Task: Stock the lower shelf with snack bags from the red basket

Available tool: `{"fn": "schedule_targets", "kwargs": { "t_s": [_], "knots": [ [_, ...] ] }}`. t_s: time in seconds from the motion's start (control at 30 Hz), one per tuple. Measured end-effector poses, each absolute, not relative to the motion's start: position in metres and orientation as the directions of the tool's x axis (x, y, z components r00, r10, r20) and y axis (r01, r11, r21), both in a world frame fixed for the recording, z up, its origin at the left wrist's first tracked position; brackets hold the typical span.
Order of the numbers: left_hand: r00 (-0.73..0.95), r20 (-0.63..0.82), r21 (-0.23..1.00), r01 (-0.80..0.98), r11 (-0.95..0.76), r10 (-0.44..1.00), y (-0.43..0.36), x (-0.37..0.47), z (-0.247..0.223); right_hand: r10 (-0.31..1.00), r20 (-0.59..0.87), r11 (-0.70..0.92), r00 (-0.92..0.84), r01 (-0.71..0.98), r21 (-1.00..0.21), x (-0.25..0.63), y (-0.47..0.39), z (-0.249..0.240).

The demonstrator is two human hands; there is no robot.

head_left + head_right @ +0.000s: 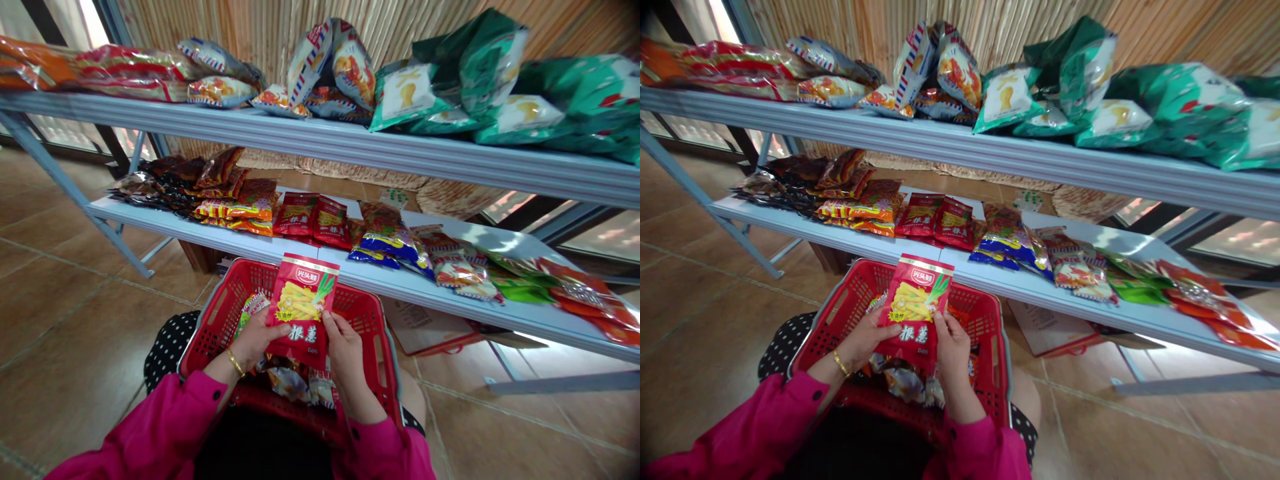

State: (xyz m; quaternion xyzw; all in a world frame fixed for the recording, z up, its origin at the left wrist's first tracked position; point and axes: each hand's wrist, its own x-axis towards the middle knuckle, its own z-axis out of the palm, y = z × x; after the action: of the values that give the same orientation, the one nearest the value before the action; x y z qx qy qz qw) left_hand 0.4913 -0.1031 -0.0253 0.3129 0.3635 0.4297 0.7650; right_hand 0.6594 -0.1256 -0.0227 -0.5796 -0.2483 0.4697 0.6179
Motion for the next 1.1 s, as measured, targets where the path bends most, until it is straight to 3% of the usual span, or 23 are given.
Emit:
{"fn": "schedule_targets", "kwargs": {
  "t_s": [0.37, 0.87, 1.1],
  "knots": [
    [0.364, -0.303, 0.788, -0.423, 0.446, 0.881, -0.099, 0.496, -0.019, 0.837, -0.417, -0.142, 0.354, -0.595, -0.791, 0.661, -0.111, -0.005],
    [0.406, -0.299, 0.788, -0.405, 0.463, 0.864, -0.099, 0.499, -0.022, 0.845, -0.432, -0.137, 0.315, -0.652, -0.745, 0.667, -0.107, 0.006],
    [0.441, -0.296, 0.763, -0.425, 0.487, 0.847, -0.101, 0.502, -0.015, 0.901, -0.406, -0.197, 0.157, -0.685, -0.701, 0.662, -0.111, 0.017]
  ]
}}
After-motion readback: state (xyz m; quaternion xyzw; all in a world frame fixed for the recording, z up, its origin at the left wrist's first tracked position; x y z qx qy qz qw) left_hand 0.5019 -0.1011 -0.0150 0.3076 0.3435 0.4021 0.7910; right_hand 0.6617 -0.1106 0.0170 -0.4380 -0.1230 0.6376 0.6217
